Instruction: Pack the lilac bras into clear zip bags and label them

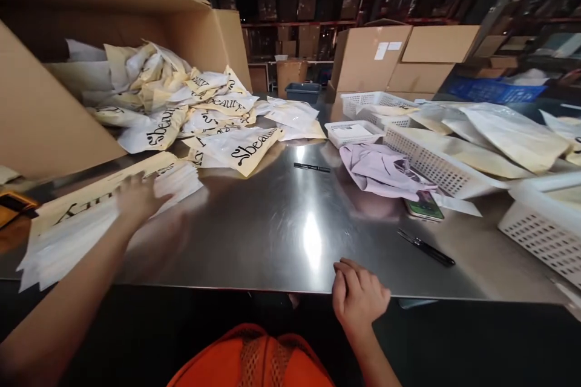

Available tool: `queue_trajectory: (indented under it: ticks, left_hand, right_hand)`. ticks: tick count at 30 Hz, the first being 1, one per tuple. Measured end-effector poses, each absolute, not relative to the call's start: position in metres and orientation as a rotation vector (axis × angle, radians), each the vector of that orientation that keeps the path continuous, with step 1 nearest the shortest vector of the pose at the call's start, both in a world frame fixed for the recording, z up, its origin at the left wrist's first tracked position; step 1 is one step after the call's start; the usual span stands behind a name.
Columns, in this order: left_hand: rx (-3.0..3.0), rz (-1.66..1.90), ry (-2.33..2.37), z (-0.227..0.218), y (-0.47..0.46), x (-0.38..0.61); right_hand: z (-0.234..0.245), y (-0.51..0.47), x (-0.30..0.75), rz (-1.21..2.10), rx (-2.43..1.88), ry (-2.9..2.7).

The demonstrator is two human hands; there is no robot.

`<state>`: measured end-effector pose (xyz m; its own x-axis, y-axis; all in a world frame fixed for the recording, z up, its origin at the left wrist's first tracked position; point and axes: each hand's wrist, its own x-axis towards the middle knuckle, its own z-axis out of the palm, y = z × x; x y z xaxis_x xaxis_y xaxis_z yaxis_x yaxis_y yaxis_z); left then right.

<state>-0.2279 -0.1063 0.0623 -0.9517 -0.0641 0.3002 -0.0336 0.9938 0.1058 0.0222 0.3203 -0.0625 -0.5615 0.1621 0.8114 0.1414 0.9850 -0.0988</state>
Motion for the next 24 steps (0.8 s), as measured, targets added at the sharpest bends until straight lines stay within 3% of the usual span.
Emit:
queue_trajectory:
  ticks: [4, 11, 19, 24]
  left_hand:
    - [-0.440, 0.053, -2.771, 0.050, -0.031, -0.269]
    - [-0.854, 0.060, -2.783, 0.042, 0.070, -0.330]
    - [-0.894, 0.120, -2.891, 0.063, 0.085, -0.327]
    - [-0.866, -0.065, -2.845, 0.081, 0.103, -0.293]
  right_hand:
    - [-0.060, 0.319, 0.024, -0.001, -0.187, -2.166]
    - [-0.062, 0.320, 0.026, -0.009, -0.169, -2.162]
    - [-0.065, 0.315, 0.021, -0.020, -0.173, -2.063]
    - [-0.068, 0.316, 0.023, 0.058, -0.180, -2.077]
